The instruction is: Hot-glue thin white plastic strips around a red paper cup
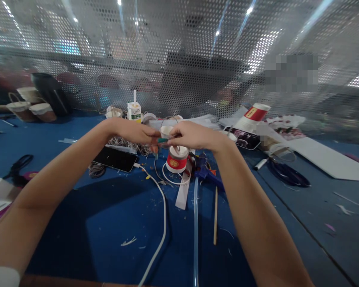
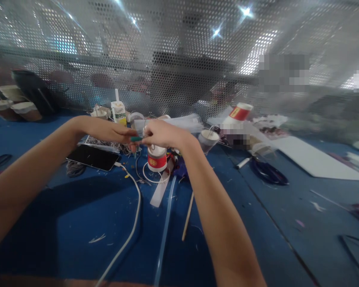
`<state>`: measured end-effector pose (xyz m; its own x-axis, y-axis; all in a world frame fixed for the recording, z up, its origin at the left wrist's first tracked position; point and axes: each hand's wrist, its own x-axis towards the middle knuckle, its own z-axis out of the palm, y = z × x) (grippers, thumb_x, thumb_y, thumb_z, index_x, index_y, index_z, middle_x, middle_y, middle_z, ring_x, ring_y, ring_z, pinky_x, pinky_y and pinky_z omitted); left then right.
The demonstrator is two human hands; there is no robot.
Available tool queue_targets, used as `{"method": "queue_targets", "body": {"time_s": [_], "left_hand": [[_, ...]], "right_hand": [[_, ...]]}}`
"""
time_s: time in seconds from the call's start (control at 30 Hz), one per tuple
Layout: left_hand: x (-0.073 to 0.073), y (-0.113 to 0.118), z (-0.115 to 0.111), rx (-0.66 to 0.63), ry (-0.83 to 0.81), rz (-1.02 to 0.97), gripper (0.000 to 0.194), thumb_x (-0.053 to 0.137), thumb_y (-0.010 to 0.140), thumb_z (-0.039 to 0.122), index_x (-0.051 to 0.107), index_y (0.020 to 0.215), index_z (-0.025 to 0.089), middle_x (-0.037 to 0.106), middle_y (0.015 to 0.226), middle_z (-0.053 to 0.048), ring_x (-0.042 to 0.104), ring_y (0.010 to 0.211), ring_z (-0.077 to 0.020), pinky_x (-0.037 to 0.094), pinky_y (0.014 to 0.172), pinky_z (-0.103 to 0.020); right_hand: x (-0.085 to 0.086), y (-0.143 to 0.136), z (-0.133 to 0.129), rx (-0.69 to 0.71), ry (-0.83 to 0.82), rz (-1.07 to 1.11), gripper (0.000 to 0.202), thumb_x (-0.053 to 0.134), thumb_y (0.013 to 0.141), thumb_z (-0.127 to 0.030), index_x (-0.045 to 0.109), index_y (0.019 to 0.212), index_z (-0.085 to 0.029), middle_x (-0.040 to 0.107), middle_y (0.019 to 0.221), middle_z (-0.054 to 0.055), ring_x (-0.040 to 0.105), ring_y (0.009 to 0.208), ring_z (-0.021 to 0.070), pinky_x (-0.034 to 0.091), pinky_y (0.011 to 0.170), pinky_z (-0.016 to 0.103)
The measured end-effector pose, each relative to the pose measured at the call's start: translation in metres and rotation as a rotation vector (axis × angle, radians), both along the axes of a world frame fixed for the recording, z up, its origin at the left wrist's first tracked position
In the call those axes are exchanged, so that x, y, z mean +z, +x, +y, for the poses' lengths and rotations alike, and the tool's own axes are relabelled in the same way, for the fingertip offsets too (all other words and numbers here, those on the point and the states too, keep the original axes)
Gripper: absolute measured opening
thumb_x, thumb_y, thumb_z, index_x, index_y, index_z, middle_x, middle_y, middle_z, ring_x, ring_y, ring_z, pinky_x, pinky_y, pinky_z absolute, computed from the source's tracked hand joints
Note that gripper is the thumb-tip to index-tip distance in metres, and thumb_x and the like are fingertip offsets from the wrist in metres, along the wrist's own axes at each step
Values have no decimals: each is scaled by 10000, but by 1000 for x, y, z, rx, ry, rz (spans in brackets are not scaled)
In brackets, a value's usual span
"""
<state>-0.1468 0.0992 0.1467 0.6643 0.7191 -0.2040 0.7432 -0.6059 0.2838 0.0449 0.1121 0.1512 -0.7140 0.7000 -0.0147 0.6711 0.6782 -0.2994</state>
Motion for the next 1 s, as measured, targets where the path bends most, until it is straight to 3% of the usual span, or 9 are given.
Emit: {"method": "queue_targets", "body": {"time_s": [0.1, 0.23, 0.33, 0.4, 0.57, 0.67, 0.73, 0.83, 1.0], "left_hand": [[1, -6, 3, 50, -107, -27, 418, 335, 909, 418, 631, 1094, 187, 709, 958, -51, 615, 925, -160, 428, 821, -227], [-7, -19, 19, -28, -413, -94, 435, 452, 839, 500, 639, 1046, 166, 711, 906, -72, 614, 910, -191, 437, 857, -277], [-16, -28, 34, 35, -484, -35, 414, 505, 795, 505, 662, 933, 149, 715, 832, -78, 610, 875, -197, 443, 847, -288], [-21, -33, 41, 84, -478, 10, 397, 519, 780, 490, 669, 880, 137, 712, 762, -73, 605, 836, -193, 445, 832, -286], [-23, -38, 43, 239, -399, 56, 333, 459, 808, 364, 668, 879, 114, 710, 746, -88, 619, 798, -185, 451, 805, -275], [-17, -34, 37, 201, -349, 80, 320, 406, 819, 287, 663, 888, 109, 716, 780, -95, 622, 787, -179, 455, 799, -277], [-11, -31, 31, 157, -321, 66, 323, 379, 819, 251, 661, 901, 116, 714, 777, -83, 621, 786, -173, 458, 799, -277], [-6, -29, 26, 129, -284, 39, 317, 365, 824, 249, 648, 903, 129, 710, 767, -68, 621, 791, -164, 460, 797, -265], [-9, -31, 29, 107, -251, -49, 312, 335, 861, 287, 612, 897, 147, 708, 800, -67, 635, 790, -153, 475, 761, -250]], "right_hand": [[0, 4, 5, 89, -110, 342, 286, 607, 818, -280, 547, 557, -181, 500, 512, -40, 437, 494, 82, 359, 533, 240], [-4, 2, 13, 121, -162, 1002, 353, 594, 840, -457, 480, 628, -199, 569, 738, -15, 539, 694, 97, 457, 699, 252], [-2, 4, 17, 62, -160, 1159, 390, 456, 898, -542, 463, 689, -214, 585, 875, -2, 571, 845, 126, 471, 748, 291], [2, 11, 19, 14, -155, 1179, 419, 349, 922, -583, 458, 723, -230, 563, 827, -4, 571, 816, 130, 473, 707, 284], [9, 26, 16, -237, 5, 881, 402, 274, 930, -587, 468, 833, -248, 430, 620, -26, 444, 533, 125, 366, 486, 252], [3, 17, 7, -335, 94, 566, 439, 651, 725, -595, 511, 881, -209, 477, 644, -14, 469, 575, 141, 348, 510, 263], [-1, 8, 1, -343, 133, 219, 508, 781, 589, -541, 551, 861, -179, 535, 700, 18, 497, 623, 165, 348, 533, 275], [-1, 3, -2, -281, 91, -148, 294, 693, 732, -427, 588, 669, -159, 530, 599, 22, 468, 541, 139, 305, 510, 282], [9, 16, 2, -237, 20, -104, 337, 557, 839, -366, 601, 572, -165, 385, 450, -32, 358, 444, 91, 258, 492, 271]]}}
